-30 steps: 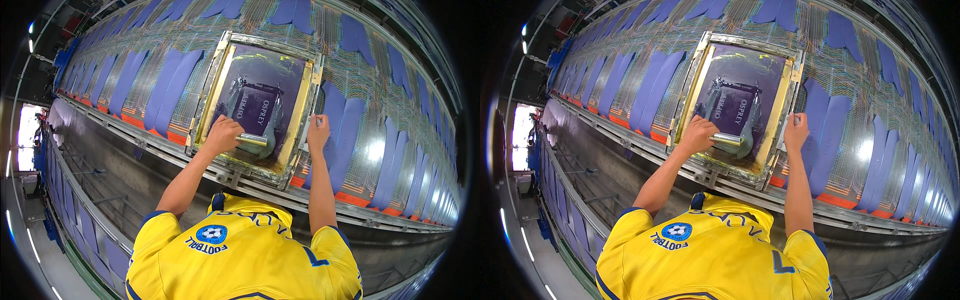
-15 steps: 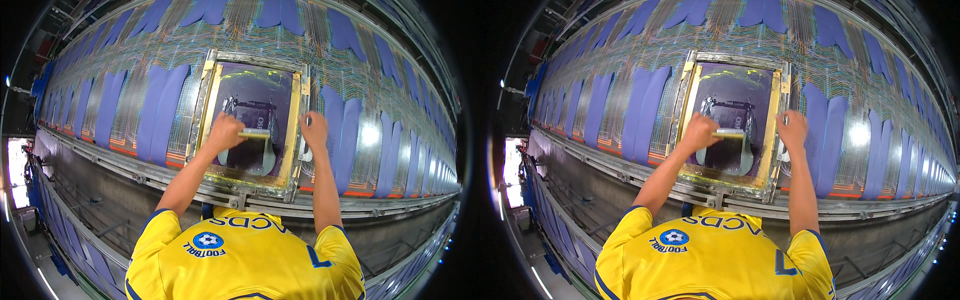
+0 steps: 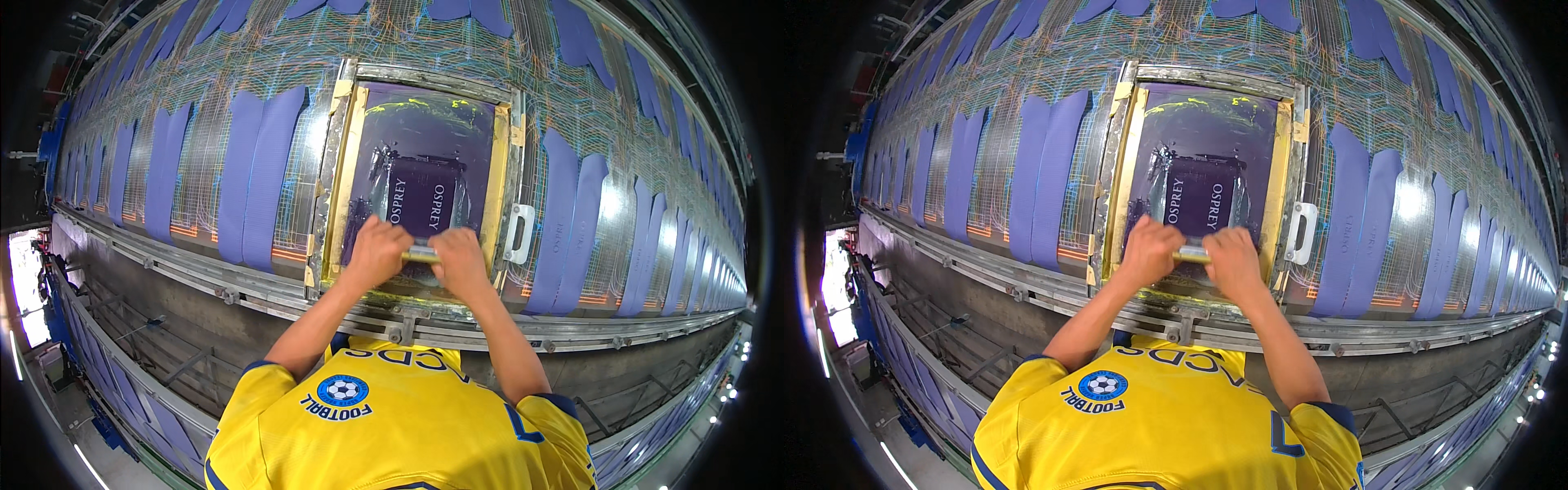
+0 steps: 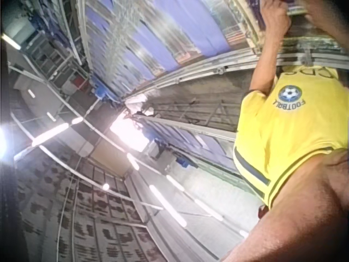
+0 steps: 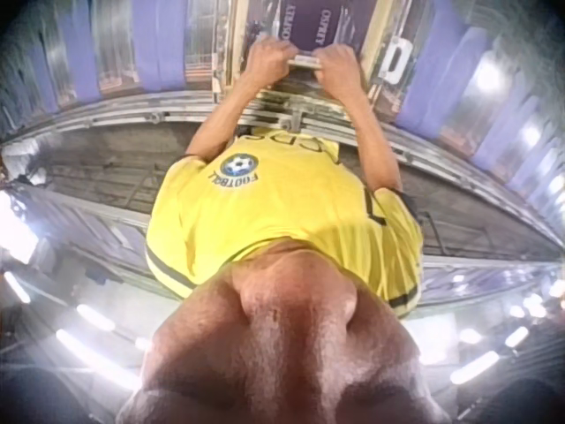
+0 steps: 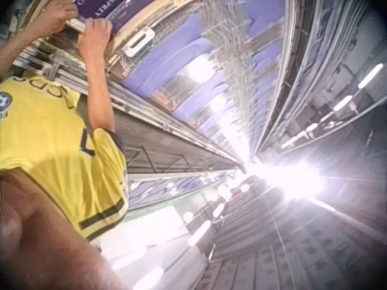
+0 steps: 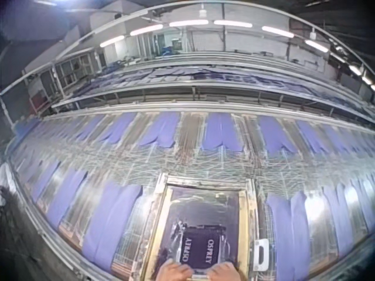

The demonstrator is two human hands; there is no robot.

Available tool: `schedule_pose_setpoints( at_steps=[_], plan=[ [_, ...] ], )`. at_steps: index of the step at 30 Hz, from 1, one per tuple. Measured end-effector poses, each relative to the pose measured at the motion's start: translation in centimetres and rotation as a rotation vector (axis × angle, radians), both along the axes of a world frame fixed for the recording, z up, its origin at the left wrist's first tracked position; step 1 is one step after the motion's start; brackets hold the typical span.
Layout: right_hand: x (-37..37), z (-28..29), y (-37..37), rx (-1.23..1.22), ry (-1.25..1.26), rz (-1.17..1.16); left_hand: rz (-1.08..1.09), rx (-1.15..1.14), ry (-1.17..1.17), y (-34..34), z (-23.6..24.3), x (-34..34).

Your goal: The person uses a squeegee to spread ink across a screen printing frame over a dark garment. They repeatedly pull the squeegee downward to transfer ink through the mesh, then lift and reposition the squeegee to repeat the stroke.

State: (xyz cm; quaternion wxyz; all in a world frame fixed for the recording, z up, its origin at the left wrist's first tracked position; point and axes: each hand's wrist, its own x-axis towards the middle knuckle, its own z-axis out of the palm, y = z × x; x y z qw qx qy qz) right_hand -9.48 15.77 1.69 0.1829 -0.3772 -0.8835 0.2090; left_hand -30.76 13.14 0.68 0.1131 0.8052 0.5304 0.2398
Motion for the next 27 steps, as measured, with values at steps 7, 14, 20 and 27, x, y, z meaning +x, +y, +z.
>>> schedule_pose_setpoints(
  at_steps=[7,14,20,27],
  plan=[
    [0.7,1.5,10.6,-0.025,-0.229,0.035,-0.021,0.05,0.082,10.0,0.3,0.2],
    [-0.1,0.5,11.7,0.07,-0.235,-0.029,0.009,0.083,0.088,11.2,1.0,0.2],
    [2.0,0.6,0.0,-0.15,-0.157,0.035,-0.079,-0.123,0.046,0.1,0.9,1.2],
    [0.6,0.7,14.6,-0.027,-0.184,-0.012,-0.058,-0.021,0.131,14.9,1.2,-0.2]
  ],
)
